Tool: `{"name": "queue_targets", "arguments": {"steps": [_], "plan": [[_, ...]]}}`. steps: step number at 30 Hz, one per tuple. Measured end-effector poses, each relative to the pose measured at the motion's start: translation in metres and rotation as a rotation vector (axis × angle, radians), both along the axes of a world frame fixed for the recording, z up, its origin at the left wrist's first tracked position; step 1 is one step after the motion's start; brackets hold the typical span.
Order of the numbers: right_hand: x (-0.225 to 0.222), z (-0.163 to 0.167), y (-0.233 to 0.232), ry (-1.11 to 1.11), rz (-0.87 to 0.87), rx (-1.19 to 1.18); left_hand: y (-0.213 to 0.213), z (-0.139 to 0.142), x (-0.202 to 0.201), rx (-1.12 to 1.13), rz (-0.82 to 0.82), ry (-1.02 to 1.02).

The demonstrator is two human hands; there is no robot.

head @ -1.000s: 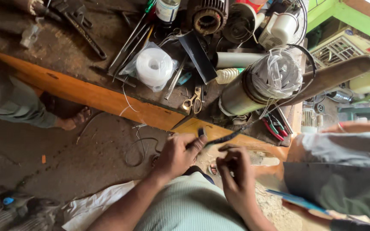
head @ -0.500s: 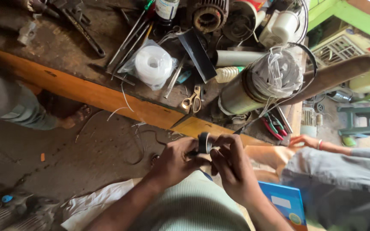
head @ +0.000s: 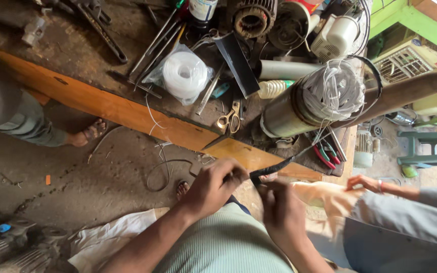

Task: The person holds a black wire and wraps black electrical tape around its end, pulling and tearing tape from a roll by hand. They continue winding tape along the wire over the workbench, occasionally repositioning the wire and the tape roll.

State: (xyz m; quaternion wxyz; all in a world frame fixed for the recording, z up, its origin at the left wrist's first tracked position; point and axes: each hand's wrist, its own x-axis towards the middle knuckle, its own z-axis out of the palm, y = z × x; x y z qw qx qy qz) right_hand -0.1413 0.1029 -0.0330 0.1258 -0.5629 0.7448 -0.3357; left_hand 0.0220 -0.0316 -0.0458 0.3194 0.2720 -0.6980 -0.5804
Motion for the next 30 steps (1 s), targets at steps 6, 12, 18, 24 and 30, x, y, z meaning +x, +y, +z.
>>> {"name": "queue_targets", "arguments": {"steps": [6,12,18,24,30], "plan": [[0.007,0.059,-0.012,-0.712,0.081,0.025,0.004,-0.001,0.001,-0.349,0.043,0.050],[0.006,0.041,-0.015,-0.507,-0.001,-0.071,0.001,-0.002,-0.014,-0.246,0.148,-0.169],[0.003,-0.009,-0.005,-0.475,-0.131,-0.031,-0.003,-0.003,-0.028,0.301,-0.040,-0.267],[-0.012,-0.012,-0.002,0.161,0.038,-0.062,-0.008,0.004,-0.015,0.009,-0.016,-0.091],[-0.013,0.039,-0.005,-0.653,-0.072,0.013,-0.009,0.015,-0.006,-0.437,-0.007,0.231]]}}
